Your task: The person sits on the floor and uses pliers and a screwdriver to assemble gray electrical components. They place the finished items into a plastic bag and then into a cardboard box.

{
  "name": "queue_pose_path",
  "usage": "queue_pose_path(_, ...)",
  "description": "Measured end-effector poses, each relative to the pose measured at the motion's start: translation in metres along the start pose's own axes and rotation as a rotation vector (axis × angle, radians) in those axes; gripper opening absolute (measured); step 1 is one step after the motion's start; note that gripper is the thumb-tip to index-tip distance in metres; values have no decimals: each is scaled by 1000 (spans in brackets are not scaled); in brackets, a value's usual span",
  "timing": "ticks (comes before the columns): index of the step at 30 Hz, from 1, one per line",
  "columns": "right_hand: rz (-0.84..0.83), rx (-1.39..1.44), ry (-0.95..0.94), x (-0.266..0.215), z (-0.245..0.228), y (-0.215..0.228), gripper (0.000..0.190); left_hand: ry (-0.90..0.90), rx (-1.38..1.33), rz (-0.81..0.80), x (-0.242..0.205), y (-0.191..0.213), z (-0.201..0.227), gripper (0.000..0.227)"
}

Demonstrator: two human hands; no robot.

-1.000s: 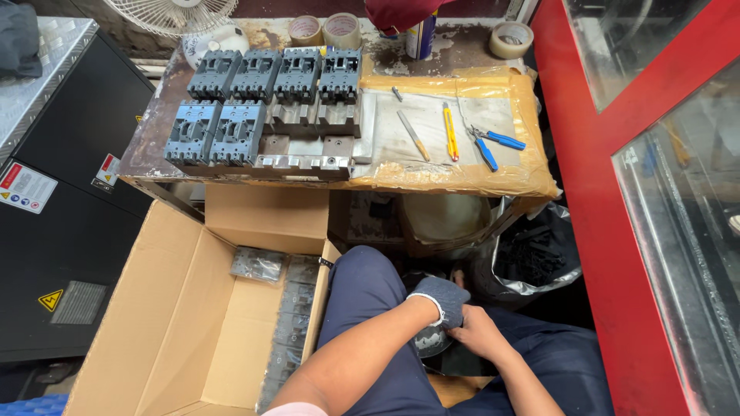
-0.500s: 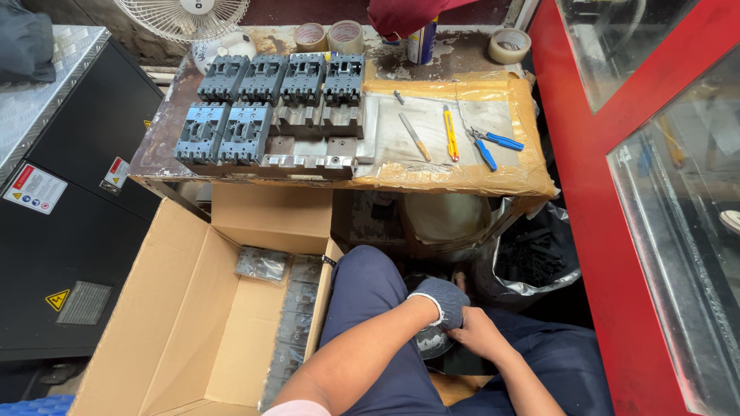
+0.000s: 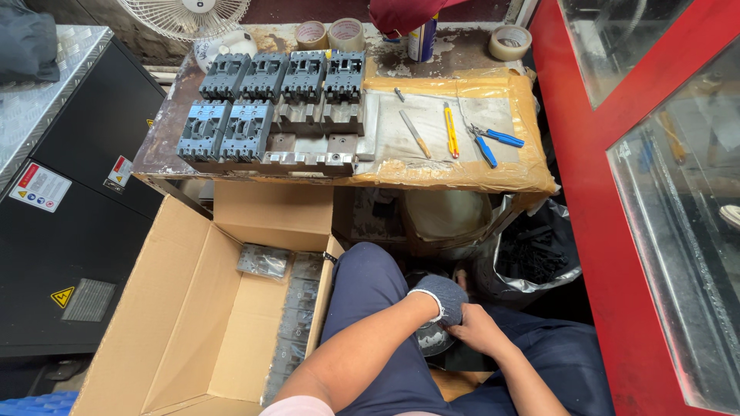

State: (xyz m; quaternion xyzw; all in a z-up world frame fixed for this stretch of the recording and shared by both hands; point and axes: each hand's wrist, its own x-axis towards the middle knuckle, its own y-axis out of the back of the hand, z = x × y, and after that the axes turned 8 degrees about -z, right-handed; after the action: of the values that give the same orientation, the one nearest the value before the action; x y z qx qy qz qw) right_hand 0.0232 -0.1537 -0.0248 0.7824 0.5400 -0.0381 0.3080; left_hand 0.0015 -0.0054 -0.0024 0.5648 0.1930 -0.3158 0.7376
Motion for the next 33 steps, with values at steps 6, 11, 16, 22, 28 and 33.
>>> queue_pose_path(6,-9,-5,-39,0,-3,0,30,1,12,-26,-2,2,0,114)
queue_pose_path(11,4,-1,15,2,1,0,31,-32,29,-36,-5,4,0,97)
queue_pose_path(16,4,4,2,1,-1,-1,32,3,-8,-29,-14,12,5,103)
queue_pose_path(22,3,-4,20,1,2,-1,31,-10,-7,8,-15,10,4,76)
queue_pose_path(28,14,-3,76,3,8,-2,31,-36,-10,-11,-11,7,1,40)
queue_pose_path(33,-4,-18,6,2,6,-1,30,-35,-5,-35,-8,5,0,39)
